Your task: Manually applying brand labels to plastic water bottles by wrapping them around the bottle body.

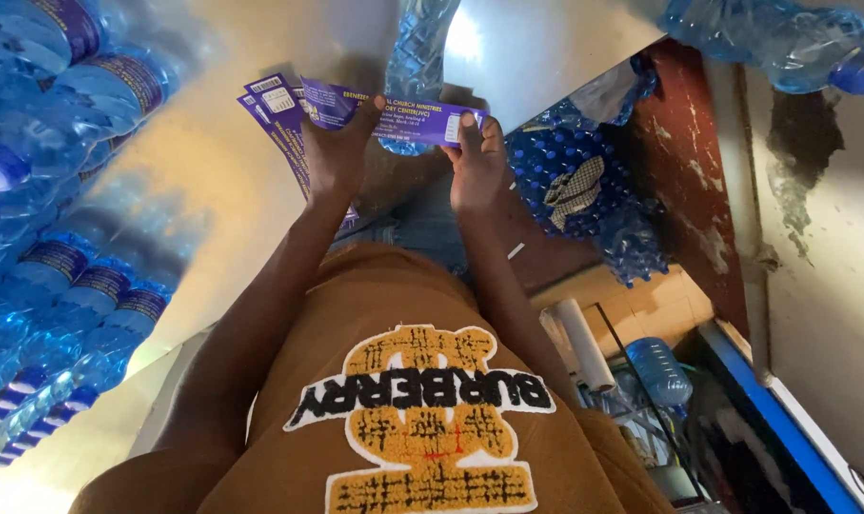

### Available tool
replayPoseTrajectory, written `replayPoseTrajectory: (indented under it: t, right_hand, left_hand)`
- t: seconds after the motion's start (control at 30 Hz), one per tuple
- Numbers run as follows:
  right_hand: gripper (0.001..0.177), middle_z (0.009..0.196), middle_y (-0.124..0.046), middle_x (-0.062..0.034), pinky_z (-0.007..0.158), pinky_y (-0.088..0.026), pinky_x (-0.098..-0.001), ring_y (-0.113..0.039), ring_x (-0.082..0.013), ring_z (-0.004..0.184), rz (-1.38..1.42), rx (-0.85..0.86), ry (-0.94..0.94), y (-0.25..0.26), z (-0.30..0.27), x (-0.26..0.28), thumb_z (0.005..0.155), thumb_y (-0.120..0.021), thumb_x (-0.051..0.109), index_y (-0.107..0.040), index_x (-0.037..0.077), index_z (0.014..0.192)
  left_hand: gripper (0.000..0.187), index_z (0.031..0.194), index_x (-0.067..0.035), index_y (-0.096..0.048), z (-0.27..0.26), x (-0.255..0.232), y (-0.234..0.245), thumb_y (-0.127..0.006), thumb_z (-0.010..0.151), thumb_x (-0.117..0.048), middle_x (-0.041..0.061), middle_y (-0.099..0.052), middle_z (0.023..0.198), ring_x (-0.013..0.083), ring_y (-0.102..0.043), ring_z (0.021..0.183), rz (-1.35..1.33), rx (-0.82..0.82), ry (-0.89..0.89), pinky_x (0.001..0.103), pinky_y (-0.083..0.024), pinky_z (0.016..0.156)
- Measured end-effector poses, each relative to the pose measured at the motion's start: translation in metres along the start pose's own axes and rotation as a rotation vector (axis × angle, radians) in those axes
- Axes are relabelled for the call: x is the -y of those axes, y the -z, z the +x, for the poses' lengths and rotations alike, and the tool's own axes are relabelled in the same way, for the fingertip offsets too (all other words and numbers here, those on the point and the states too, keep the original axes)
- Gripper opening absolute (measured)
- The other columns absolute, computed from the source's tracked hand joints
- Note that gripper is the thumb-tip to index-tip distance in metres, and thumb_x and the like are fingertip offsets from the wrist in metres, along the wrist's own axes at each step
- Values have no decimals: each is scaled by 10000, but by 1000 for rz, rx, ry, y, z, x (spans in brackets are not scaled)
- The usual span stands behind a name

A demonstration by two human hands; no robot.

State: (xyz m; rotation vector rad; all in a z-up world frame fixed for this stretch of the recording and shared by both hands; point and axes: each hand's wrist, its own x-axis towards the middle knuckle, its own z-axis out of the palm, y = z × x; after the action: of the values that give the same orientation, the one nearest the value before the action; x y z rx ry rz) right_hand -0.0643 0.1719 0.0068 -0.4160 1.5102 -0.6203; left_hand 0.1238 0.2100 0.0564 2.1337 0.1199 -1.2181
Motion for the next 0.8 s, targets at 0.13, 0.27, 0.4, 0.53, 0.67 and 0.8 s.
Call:
replayPoseTrajectory:
  t: [0.13,0.27,0.4,0.53,0.67,0.8]
  right_hand:
    - [767,1230,-792,-163,1074,-616,-590,-765,-328,1208,36,-10,53,3,3,-8,841,-864,632,-653,95,1346]
    - [740,1192,-800,-156,1040,-635,-554,-772,-310,1170,-1,-12,64,2,2,-7,857,-841,641,-655,101,1328]
    - [783,1238,-803,-164,1058,-648,-549,-776,-333,1215,-14,-38,24,0,1,-4,834,-842,641,-647,104,1370]
    - [719,1199,-803,-160,1016,-656,-528,-787,-318,1168,-46,-65,35,2,7,-12,852,-835,611,-670,105,1336]
    - [644,1157,-805,-143,899,-698,-445,-795,-307,1118,-34,-1,128,-4,9,-14,886,-853,590,-676,105,1271]
    - [496,1201,-740,-121,933,-653,-447,-738,-289,1126,53,248,239,-24,10,-22,1033,-789,519,-644,111,1274]
  left_hand:
    - [900,1431,-145,-542,4,7,-1,-946,755,-580,92,-809,1322,339,-831,1247,-83,16,-16,484,-691,1080]
    - [929,1459,-158,-514,0,0,1,-919,758,-615,82,-799,1348,340,-827,1272,-36,13,20,490,-672,1105]
    - [832,1386,-153,-600,4,3,0,-904,766,-617,69,-836,1268,326,-860,1197,-42,22,-4,474,-701,1048]
    - [736,1296,-158,-657,4,-3,0,-905,759,-597,60,-853,1175,301,-868,1119,-35,7,3,459,-709,989]
    - [645,1265,-131,-671,10,2,-3,-925,802,-500,80,-856,1158,317,-878,1101,-104,38,-8,475,-725,973]
    - [319,1119,-140,-709,17,12,-8,-790,983,-417,43,-816,1018,227,-812,952,-153,74,-281,389,-662,801]
